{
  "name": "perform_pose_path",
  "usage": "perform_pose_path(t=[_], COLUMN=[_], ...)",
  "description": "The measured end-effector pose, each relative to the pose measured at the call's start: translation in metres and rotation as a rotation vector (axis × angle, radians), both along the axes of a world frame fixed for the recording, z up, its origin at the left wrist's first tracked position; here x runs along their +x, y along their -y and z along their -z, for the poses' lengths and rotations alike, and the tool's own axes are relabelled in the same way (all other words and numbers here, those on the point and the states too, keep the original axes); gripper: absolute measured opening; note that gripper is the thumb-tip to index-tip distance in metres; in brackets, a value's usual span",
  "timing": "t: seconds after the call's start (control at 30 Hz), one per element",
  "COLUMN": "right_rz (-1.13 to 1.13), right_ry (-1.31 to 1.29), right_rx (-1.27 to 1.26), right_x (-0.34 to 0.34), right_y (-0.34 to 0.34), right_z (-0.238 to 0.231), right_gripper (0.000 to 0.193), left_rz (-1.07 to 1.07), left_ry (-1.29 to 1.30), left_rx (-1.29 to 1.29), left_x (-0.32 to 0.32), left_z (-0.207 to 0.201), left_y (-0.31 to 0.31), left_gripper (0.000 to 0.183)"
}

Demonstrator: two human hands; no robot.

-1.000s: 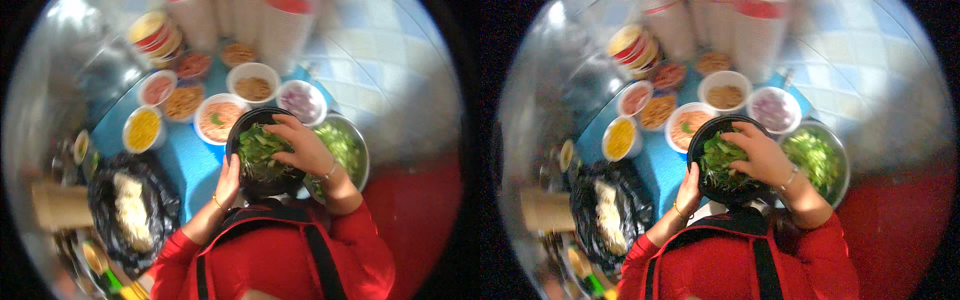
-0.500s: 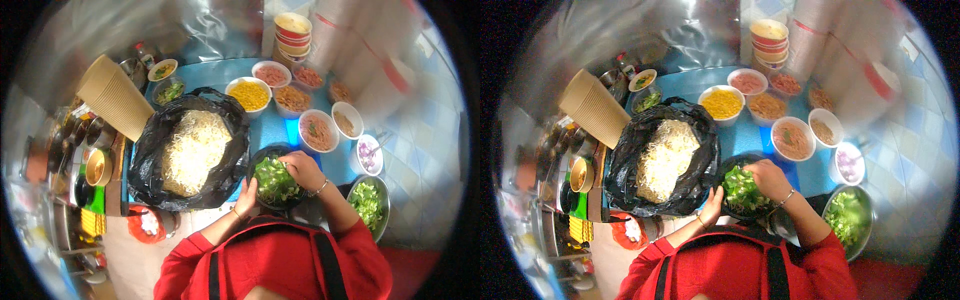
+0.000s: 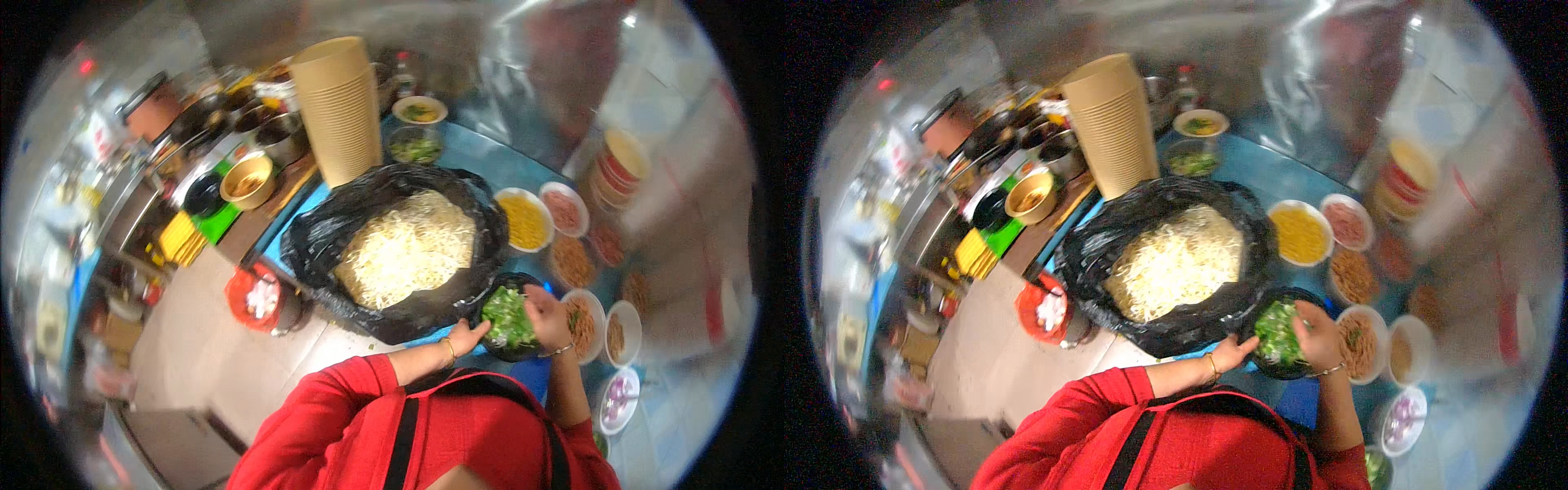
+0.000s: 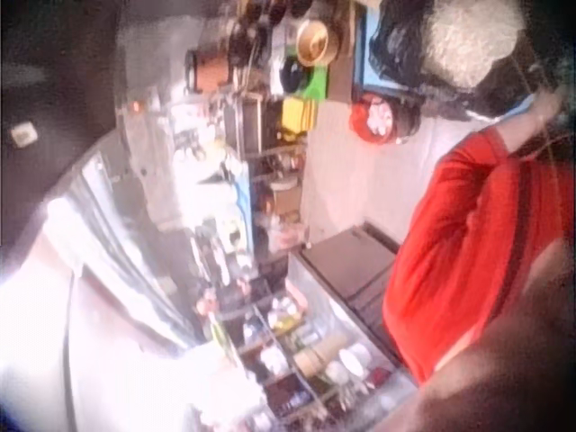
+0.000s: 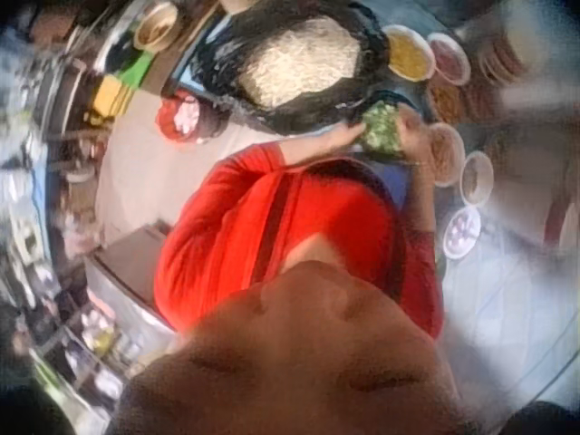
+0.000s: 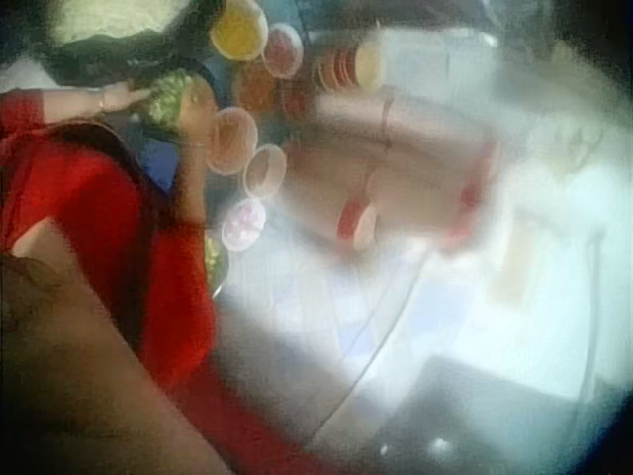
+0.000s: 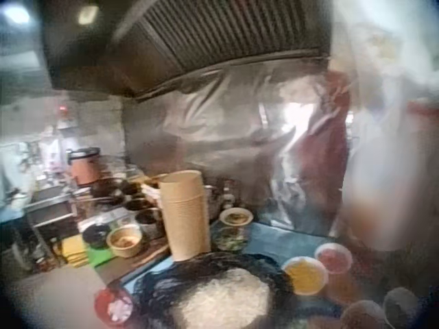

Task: The person assembles several noodle bowls by placing bean sprouts and leafy greens into disposable bowls. They retrieve bowls from a stack, add ingredients from a black bag and a metal bowl, and store some bowls in a refrigerator.

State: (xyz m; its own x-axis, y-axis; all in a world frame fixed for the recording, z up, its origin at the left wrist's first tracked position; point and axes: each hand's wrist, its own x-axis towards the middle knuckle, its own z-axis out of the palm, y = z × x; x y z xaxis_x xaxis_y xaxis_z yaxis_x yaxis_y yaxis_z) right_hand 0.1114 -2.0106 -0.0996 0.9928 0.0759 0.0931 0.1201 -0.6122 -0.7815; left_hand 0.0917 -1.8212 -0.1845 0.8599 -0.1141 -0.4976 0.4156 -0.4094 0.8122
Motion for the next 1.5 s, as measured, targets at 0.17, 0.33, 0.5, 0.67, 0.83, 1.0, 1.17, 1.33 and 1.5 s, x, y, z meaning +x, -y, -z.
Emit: perform_pose_path(t=[0.17, 0.33, 0.5, 0.67, 0.83, 1.0, 1.17, 1.33, 1.5], right_rz=[-0.124, -0.187, -0.218, -0.12, -0.238, -0.034, 0.01, 0.036, 0.008], right_ry=[0.14, 0.1, 0.014, 0.099, -0.091, -0.516, -0.421, -0.367, -0.38], right_rx=[0.245, 0.156, 0.115, 0.232, 0.323, 1.163, 1.262, 1.28, 0.977], right_x=[0.073, 0.131, 0.16, 0.19, 0.205, 0.224, 0.228, 0.229, 0.212], right_y=[-0.007, -0.055, -0.062, -0.064, -0.08, -0.141, -0.179, -0.16, -0.128], right_z=[-0.013, -0.018, 0.031, 0.063, 0.04, -0.012, -0.097, -0.106, -0.061], right_gripper=[0.055, 0.072, 0.068, 0.049, 0.025, 0.009, 0.007, 0.005, 0.022], left_rz=[0.184, -0.393, -0.397, -0.231, -0.227, -0.578, -0.845, -0.871, -0.689], left_ry=[0.037, 0.908, 0.8, 0.414, 0.301, 0.561, 0.855, 0.99, 0.854], left_rx=[-0.41, 0.27, 0.904, 1.215, 0.978, 0.708, 0.374, 0.232, 0.517], left_x=[-0.012, 0.02, 0.055, 0.093, 0.119, 0.128, 0.139, 0.133, 0.121], left_z=[-0.062, -0.127, -0.11, -0.09, -0.067, -0.051, -0.081, -0.104, -0.1], left_y=[-0.074, -0.167, -0.21, -0.229, -0.259, -0.275, -0.303, -0.298, -0.289], left_gripper=[0.032, 0.022, 0.073, 0.086, 0.022, 0.029, 0.029, 0.03, 0.028])
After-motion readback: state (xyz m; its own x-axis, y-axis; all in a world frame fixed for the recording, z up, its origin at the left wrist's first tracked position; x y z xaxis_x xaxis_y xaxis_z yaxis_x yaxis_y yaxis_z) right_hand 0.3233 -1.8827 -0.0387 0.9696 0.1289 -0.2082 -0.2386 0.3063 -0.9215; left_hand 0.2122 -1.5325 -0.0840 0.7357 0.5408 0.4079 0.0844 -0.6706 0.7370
